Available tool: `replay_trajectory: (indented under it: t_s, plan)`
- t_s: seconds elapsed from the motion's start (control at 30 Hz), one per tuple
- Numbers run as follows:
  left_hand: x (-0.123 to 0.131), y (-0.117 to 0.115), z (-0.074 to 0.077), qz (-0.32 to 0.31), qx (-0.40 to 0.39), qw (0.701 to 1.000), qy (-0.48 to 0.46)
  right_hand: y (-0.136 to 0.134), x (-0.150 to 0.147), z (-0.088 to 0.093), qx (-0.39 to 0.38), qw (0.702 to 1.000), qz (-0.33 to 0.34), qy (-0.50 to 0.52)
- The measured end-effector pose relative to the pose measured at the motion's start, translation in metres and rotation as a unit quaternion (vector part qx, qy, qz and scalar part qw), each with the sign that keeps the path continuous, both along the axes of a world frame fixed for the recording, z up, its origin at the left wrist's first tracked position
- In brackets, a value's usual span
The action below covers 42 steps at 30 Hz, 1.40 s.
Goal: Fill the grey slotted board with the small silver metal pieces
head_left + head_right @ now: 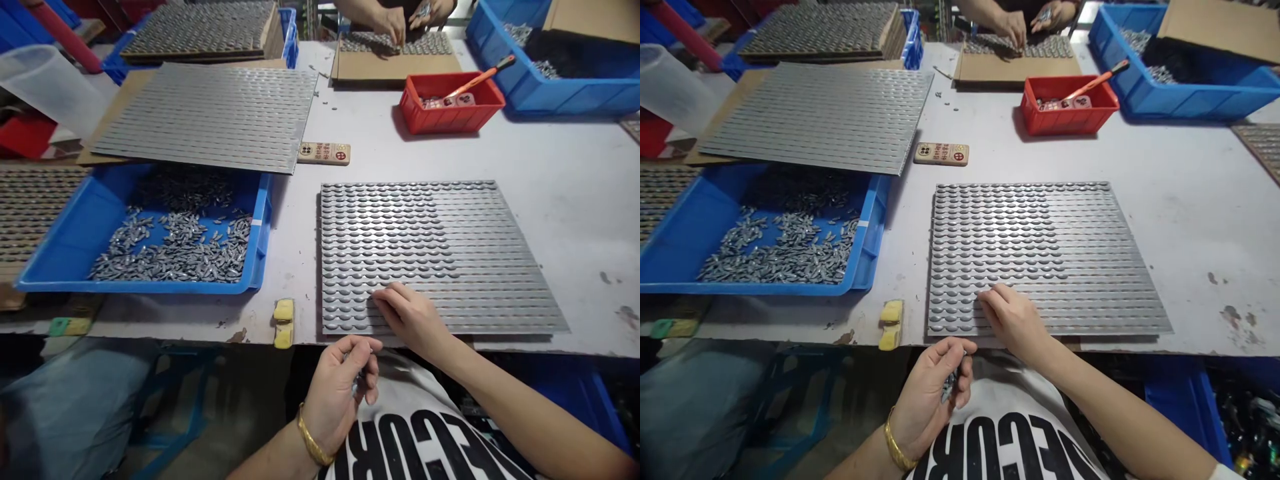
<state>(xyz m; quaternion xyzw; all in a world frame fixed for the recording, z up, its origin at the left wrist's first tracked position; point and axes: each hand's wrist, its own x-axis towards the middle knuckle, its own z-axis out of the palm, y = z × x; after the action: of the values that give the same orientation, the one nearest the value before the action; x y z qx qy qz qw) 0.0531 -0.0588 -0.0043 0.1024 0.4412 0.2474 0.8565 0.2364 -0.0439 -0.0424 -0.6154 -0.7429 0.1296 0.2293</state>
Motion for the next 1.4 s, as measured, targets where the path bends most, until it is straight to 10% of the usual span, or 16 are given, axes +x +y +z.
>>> replay_trajectory:
  t_s: [0.73, 1.07, 1.4]
  plan:
    - [0.003, 0.004, 0.000, 0.015, 0.012, 1.000, 0.003, 0.001, -0.003, 0.000, 0.002, 0.999, 0.012, -0.029]
    - [0.011, 0.007, 0.001, 0.038, 0.058, 0.997, 0.041, -0.022, 0.002, 0.046, -0.136, 0.934, 0.098, 0.315]
    - [0.021, 0.008, 0.005, 0.023, 0.061, 0.997, 0.036, -0.037, 0.012, 0.041, -0.071, 0.979, 0.134, 0.139]
